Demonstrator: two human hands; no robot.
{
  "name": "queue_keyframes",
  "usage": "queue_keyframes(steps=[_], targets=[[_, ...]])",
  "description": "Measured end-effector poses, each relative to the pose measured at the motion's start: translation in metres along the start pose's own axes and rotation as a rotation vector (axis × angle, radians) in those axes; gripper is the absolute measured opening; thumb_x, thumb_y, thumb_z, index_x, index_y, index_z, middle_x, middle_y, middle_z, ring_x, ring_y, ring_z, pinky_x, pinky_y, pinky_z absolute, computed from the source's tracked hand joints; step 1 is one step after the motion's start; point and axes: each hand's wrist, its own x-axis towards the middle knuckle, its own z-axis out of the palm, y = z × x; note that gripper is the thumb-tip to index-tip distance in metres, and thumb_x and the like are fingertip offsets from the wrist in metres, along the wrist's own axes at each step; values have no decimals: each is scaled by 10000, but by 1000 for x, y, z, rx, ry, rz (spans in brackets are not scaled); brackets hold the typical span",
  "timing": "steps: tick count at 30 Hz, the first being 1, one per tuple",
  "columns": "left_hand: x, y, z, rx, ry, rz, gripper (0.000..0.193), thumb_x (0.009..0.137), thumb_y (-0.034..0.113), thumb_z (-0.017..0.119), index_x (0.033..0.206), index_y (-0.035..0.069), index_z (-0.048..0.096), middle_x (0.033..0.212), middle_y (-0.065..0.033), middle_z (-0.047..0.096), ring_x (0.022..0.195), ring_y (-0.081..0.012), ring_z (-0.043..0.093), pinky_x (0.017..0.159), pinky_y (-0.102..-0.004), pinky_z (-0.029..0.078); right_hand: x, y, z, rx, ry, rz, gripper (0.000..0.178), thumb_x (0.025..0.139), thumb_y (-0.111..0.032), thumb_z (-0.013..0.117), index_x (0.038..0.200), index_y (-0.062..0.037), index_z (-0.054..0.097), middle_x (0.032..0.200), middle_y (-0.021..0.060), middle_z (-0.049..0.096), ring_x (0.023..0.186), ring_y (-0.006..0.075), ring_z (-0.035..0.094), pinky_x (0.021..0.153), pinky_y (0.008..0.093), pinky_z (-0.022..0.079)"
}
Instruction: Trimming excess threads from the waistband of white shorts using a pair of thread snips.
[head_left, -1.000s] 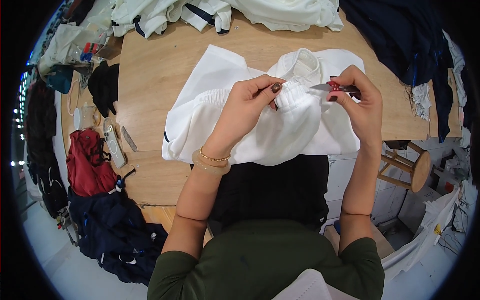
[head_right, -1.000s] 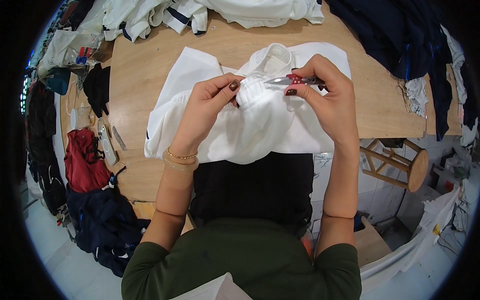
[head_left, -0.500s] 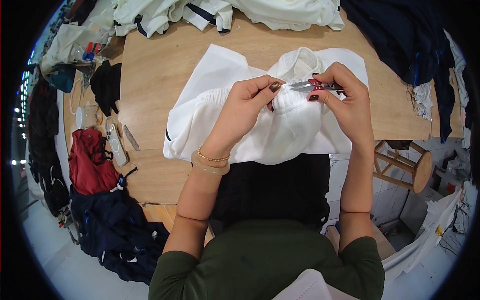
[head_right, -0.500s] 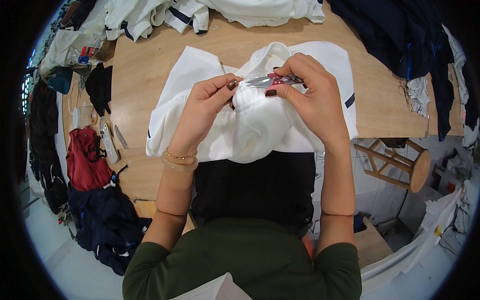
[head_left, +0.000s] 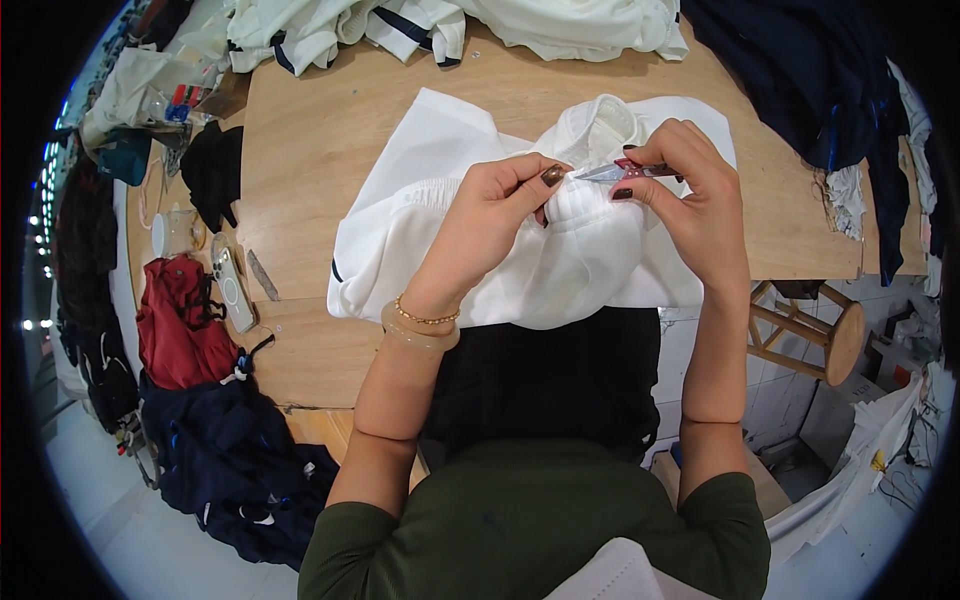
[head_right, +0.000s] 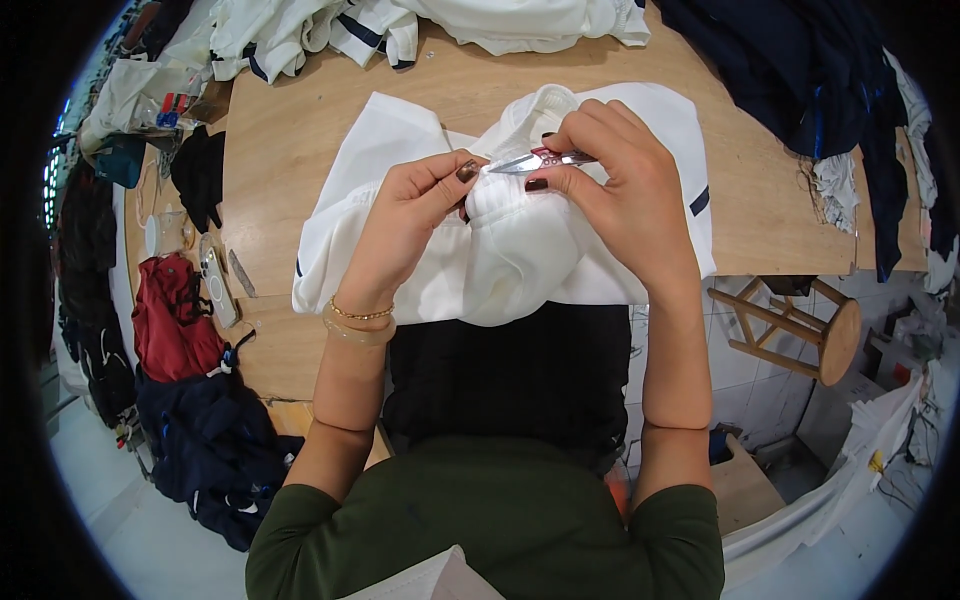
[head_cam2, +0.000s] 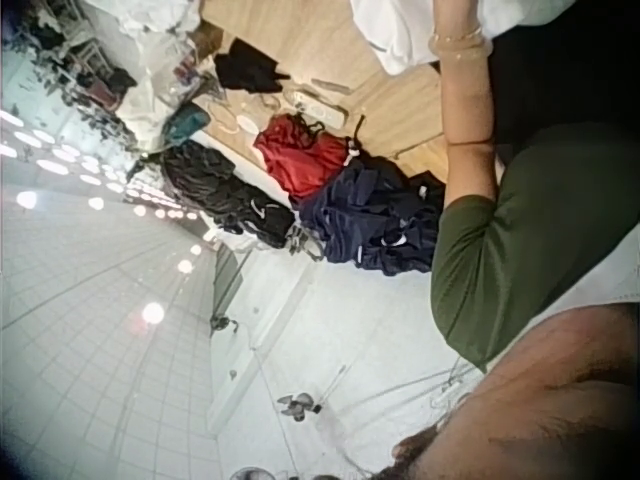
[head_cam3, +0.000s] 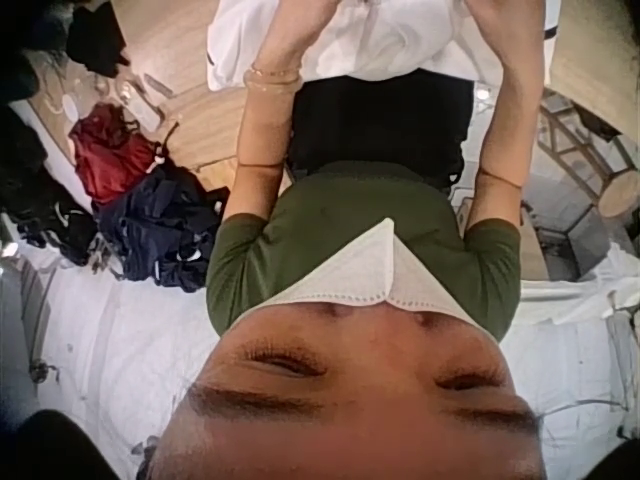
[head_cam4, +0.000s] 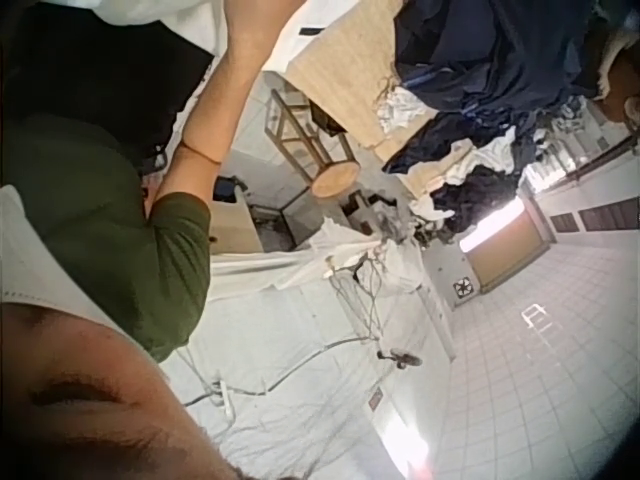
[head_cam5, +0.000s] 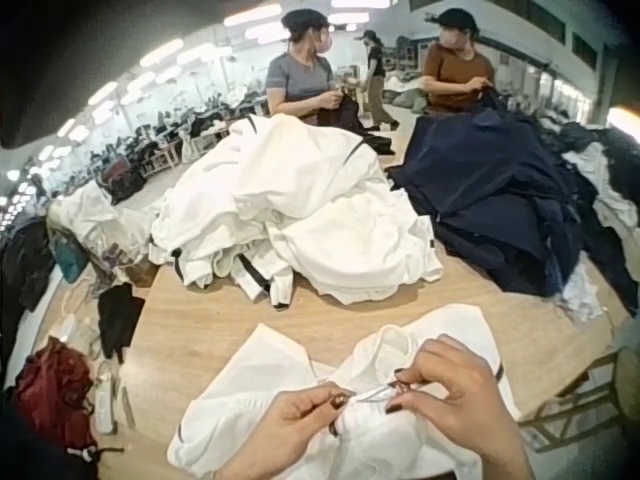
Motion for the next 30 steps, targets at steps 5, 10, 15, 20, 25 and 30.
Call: queue_keyframes(steps=[5, 10, 15, 20, 25, 30], targets=[[0, 3, 1, 6, -2, 5, 257, 941, 134, 560, 1074, -69, 644, 821, 28, 587, 736, -48, 472, 691, -198, 403, 1, -3, -2, 25, -12, 17, 226, 678, -73, 748, 803, 10, 580, 751, 66, 564, 742, 220, 531, 653, 320, 435], [0, 3, 1, 11, 0, 1, 256, 942, 142, 562, 1067, -65, 649, 818, 25, 591, 732, -48, 477, 685, -200, 410, 1, -6, 1, -20, -18, 13, 241, 670, -87, 755, 806, 5, 579, 756, 60, 565, 742, 218, 530, 640, 319, 435], [0, 2, 1, 5, 3, -33, 259, 942, 147, 565, 1065, -63, 653, 811, 24, 596, 723, -47, 483, 681, -198, 415, 1, -3, -3, -100, -27, -54, 249, 656, -95, 756, 811, -4, 584, 760, 53, 568, 739, 221, 523, 632, 325, 433], [0, 3, 0, 3, 3, -36, 259, 941, 142, 562, 1063, -68, 651, 807, 22, 599, 721, -47, 490, 683, -199, 421, 2, -4, 0, -80, -12, -81, 242, 654, -98, 755, 802, -12, 584, 761, 44, 564, 734, 220, 518, 623, 326, 428], [1, 3, 0, 25, 2, -33, 258, 941, 135, 555, 1067, -70, 650, 806, 19, 601, 723, -50, 494, 691, -203, 428, 3, -7, 1, -197, -28, -107, 230, 654, -104, 751, 785, -21, 581, 762, 32, 566, 743, 219, 524, 623, 329, 431], [0, 2, -1, -40, -13, -38, 260, 943, 134, 548, 1069, -70, 649, 809, 18, 599, 734, -55, 497, 702, -206, 429, 3, -4, 0, -166, 6, -98, 216, 675, -98, 750, 801, -23, 592, 764, 41, 571, 736, 206, 530, 625, 323, 435]])
